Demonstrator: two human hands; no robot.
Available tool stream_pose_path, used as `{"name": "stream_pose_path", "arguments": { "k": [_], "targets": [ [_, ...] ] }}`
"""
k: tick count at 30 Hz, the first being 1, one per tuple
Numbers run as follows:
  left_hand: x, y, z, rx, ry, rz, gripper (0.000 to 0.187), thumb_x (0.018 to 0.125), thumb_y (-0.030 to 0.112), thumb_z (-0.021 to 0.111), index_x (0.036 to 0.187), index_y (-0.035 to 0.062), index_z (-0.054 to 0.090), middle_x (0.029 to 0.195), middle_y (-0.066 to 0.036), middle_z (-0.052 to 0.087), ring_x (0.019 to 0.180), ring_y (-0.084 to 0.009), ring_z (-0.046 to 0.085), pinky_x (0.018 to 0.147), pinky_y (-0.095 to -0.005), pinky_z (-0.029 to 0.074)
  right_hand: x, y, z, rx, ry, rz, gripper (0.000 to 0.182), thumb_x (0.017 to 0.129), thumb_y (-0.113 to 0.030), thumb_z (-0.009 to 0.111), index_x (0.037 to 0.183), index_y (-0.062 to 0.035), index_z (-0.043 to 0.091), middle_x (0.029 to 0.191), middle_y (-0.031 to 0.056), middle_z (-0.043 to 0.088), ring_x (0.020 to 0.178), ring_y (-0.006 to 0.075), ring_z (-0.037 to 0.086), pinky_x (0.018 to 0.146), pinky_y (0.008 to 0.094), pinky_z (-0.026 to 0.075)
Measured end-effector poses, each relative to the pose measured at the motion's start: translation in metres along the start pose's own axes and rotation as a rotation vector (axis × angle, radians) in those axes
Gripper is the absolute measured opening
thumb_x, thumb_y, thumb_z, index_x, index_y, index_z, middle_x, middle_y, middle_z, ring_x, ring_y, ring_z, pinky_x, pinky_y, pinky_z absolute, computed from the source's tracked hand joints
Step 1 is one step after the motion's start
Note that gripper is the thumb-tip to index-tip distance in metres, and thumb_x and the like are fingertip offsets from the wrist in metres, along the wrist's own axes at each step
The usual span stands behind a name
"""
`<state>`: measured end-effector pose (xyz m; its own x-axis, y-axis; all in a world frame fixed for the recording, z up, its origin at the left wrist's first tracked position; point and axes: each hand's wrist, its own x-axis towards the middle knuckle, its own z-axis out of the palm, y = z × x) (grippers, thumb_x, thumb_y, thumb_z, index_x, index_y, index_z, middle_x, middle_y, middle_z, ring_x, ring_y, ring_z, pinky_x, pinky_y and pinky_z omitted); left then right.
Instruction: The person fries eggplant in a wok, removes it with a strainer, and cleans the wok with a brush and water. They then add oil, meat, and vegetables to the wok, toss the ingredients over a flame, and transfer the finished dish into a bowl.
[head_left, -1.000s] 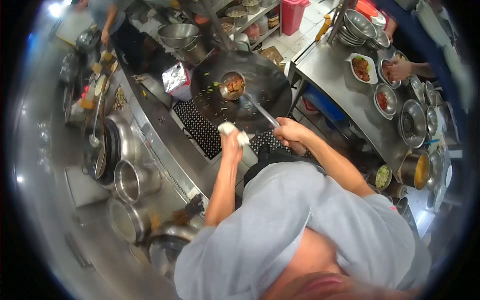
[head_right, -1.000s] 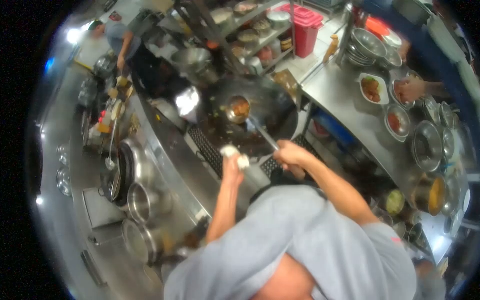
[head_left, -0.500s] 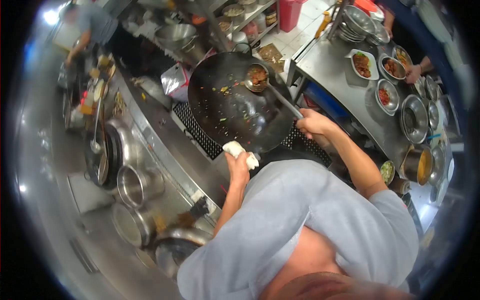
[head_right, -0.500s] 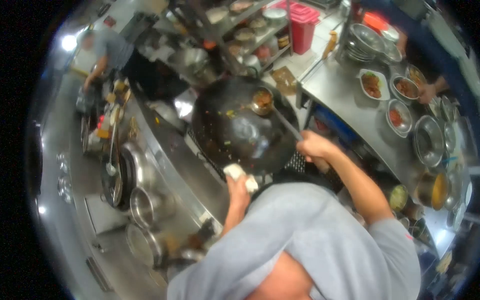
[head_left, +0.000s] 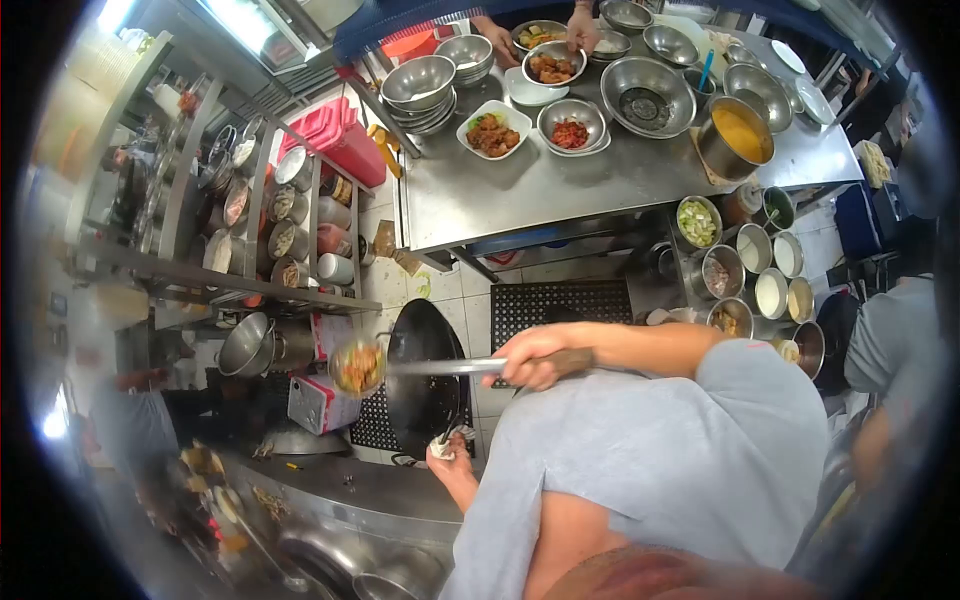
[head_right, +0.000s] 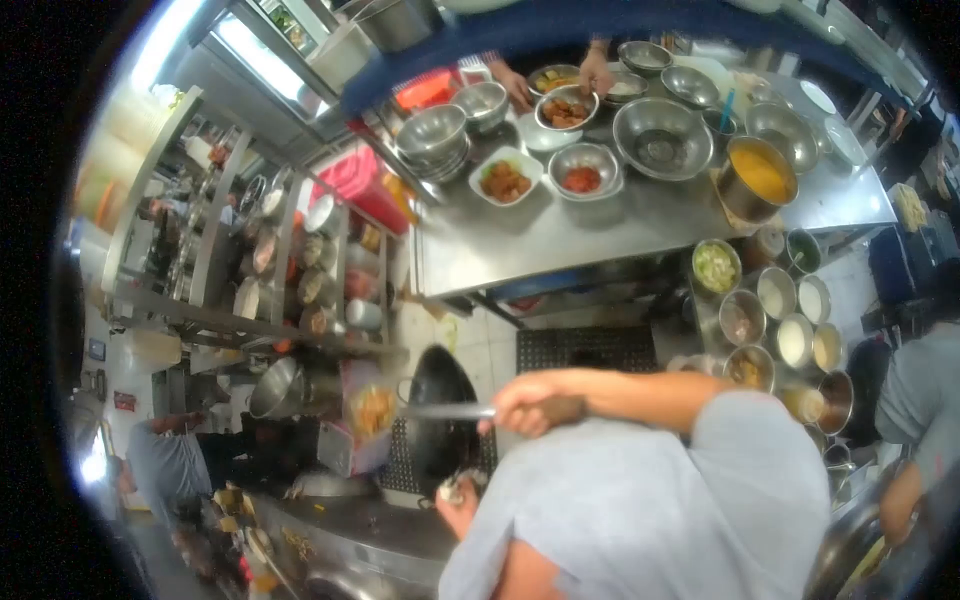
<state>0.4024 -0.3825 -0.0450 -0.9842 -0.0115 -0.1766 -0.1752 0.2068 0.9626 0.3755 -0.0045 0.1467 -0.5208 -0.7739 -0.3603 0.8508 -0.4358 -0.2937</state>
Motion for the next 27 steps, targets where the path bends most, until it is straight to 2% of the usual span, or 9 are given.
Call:
{"name": "stream_pose_path", "arguments": {
  "k": [4,9,10,11,13,15,23,26,27],
  "targets": [
    [-0.031,0.086,0.035,0.044,-0.058,-0.014,0.010,0.087,0.002,0.048,0.091,-0.0064,0.050,0.084,-0.012,0.054,0.074,-0.0169,0.054,0.065,-0.0238,0.048,-0.091,-0.021,0.034,-0.263,0.407,-0.331,0.038,0.079,-0.003,0.051,0.116,0.0021,0.050,0.057,-0.0050,0.038,0.041,0.0035,0.035,0.036,0.0193,0.028],
    [-0.033,0.073,0.029,0.179,-0.062,-0.086,0.010,0.086,-0.001,0.047,0.094,-0.0069,0.047,0.088,-0.012,0.054,0.078,-0.0151,0.054,0.071,-0.0240,0.047,-0.136,-0.060,0.040,-0.918,1.129,-0.448,0.043,0.075,-0.008,0.051,0.117,0.0030,0.047,0.061,0.0019,0.049,0.041,0.0079,0.047,0.038,0.0241,0.038],
    [-0.034,0.074,0.029,0.182,-0.035,-0.094,0.011,0.087,-0.001,0.045,0.095,-0.0071,0.047,0.088,-0.012,0.054,0.079,-0.0152,0.054,0.072,-0.0242,0.046,-0.136,-0.067,0.036,-1.039,1.291,-0.400,0.045,0.075,-0.010,0.050,0.118,0.0038,0.045,0.062,0.0120,0.056,0.046,0.0228,0.056,0.046,0.0372,0.045],
    [-0.032,0.072,0.027,0.177,-0.040,-0.090,0.011,0.087,-0.001,0.045,0.095,-0.0071,0.047,0.088,-0.012,0.054,0.079,-0.0152,0.054,0.072,-0.0242,0.046,-0.132,-0.069,0.013,-1.041,1.299,-0.404,0.045,0.075,-0.010,0.050,0.118,0.0038,0.045,0.062,0.0120,0.056,0.046,0.0228,0.056,0.046,0.0372,0.045],
    [-0.031,0.067,0.020,0.129,-0.058,-0.115,0.011,0.087,-0.001,0.043,0.095,-0.0071,0.047,0.089,-0.013,0.054,0.079,-0.0155,0.055,0.072,-0.0239,0.046,-0.118,-0.067,-0.055,-1.580,1.604,-0.596,0.048,0.076,-0.011,0.048,0.121,0.0049,0.043,0.069,0.0257,0.060,0.063,0.0408,0.061,0.061,0.0491,0.047],
    [-0.031,0.063,0.021,0.117,-0.037,-0.120,0.011,0.085,-0.004,0.040,0.094,-0.0073,0.047,0.089,-0.014,0.054,0.079,-0.0160,0.055,0.071,-0.0236,0.047,-0.102,-0.069,-0.073,-1.490,1.680,-0.420,0.052,0.076,-0.010,0.047,0.125,0.0061,0.040,0.078,0.0325,0.059,0.076,0.0493,0.057,0.073,0.0546,0.043],
    [-0.025,0.066,0.027,0.011,0.001,-0.090,0.014,0.081,-0.008,0.037,0.092,-0.0078,0.046,0.087,-0.014,0.053,0.075,-0.0167,0.055,0.065,-0.0240,0.050,-0.090,-0.071,-0.104,-1.370,1.715,-0.474,0.058,0.076,-0.011,0.049,0.131,0.0045,0.037,0.087,0.0339,0.059,0.084,0.0477,0.058,0.079,0.0502,0.045],
    [-0.003,-0.033,-0.007,-0.173,-0.097,-0.088,0.017,0.079,-0.011,0.036,0.092,-0.0068,0.047,0.086,-0.014,0.053,0.073,-0.0176,0.055,0.062,-0.0217,0.049,-0.098,-0.072,-0.101,-1.343,1.691,-0.473,0.057,0.076,-0.012,0.049,0.131,0.0029,0.039,0.091,0.0343,0.059,0.088,0.0463,0.059,0.081,0.0476,0.045],
    [-0.003,-0.021,-0.001,-0.172,-0.100,-0.089,0.017,0.079,-0.011,0.036,0.092,-0.0068,0.047,0.086,-0.014,0.053,0.073,-0.0176,0.055,0.062,-0.0217,0.049,-0.098,-0.070,-0.112,-1.341,1.667,-0.555,0.057,0.076,-0.012,0.049,0.131,0.0023,0.040,0.089,0.0323,0.060,0.085,0.0442,0.061,0.080,0.0452,0.046]
  ]
}}
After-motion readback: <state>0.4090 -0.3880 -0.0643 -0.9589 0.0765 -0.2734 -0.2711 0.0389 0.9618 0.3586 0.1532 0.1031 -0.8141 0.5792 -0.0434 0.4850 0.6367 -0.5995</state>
